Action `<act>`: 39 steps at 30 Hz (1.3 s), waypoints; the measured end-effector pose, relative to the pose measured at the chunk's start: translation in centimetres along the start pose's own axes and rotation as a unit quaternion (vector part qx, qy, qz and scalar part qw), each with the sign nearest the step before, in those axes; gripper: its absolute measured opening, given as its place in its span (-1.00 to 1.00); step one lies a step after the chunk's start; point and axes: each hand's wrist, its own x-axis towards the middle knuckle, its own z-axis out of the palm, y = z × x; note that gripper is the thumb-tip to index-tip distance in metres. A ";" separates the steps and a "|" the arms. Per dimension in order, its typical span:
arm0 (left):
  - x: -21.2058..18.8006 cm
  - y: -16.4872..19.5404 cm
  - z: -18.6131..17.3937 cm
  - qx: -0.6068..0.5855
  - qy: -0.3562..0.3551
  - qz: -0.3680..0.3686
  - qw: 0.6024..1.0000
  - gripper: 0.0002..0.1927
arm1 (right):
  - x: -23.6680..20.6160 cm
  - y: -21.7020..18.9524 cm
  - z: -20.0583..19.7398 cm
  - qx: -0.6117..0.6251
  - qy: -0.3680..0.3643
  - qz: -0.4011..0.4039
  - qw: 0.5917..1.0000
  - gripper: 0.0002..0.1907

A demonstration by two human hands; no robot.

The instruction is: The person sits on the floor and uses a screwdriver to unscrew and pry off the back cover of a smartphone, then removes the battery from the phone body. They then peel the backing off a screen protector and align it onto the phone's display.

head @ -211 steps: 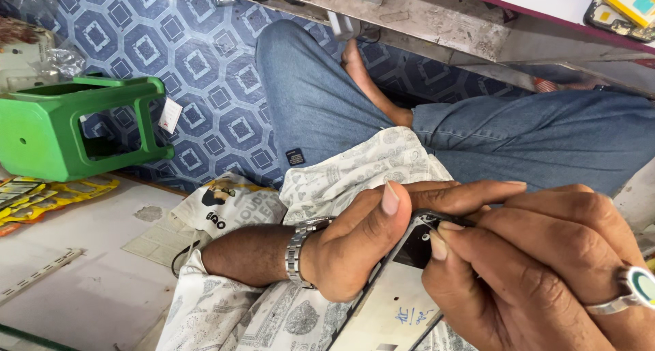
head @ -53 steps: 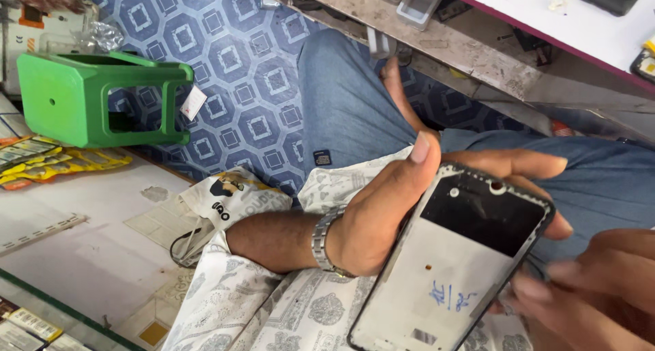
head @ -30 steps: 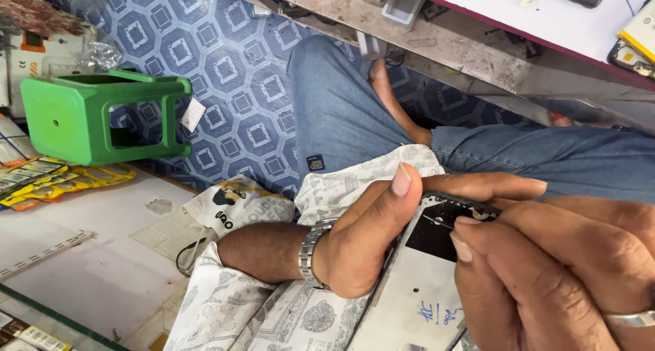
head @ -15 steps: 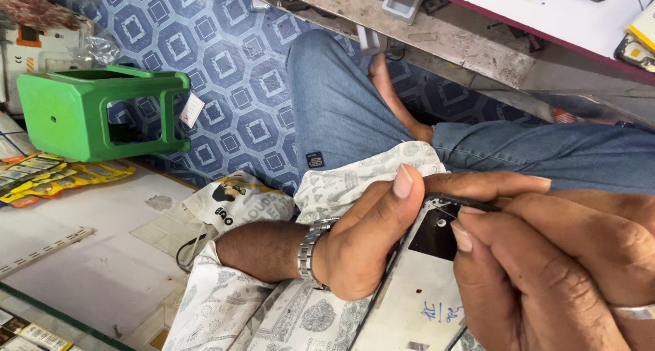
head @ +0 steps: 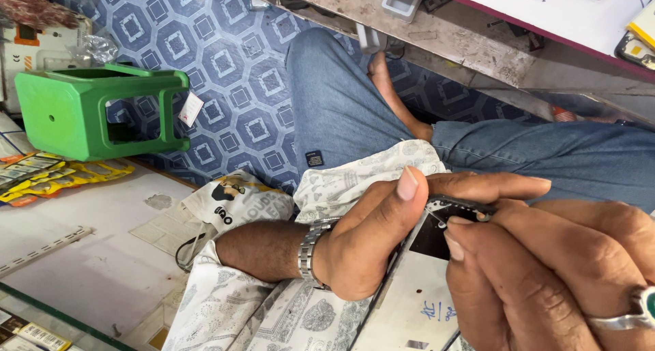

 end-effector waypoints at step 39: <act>1.1 0.6 -0.4 -0.061 -0.062 0.049 0.995 -0.23 | -2.4 0.2 1.4 0.068 -0.012 -0.078 0.995 -0.62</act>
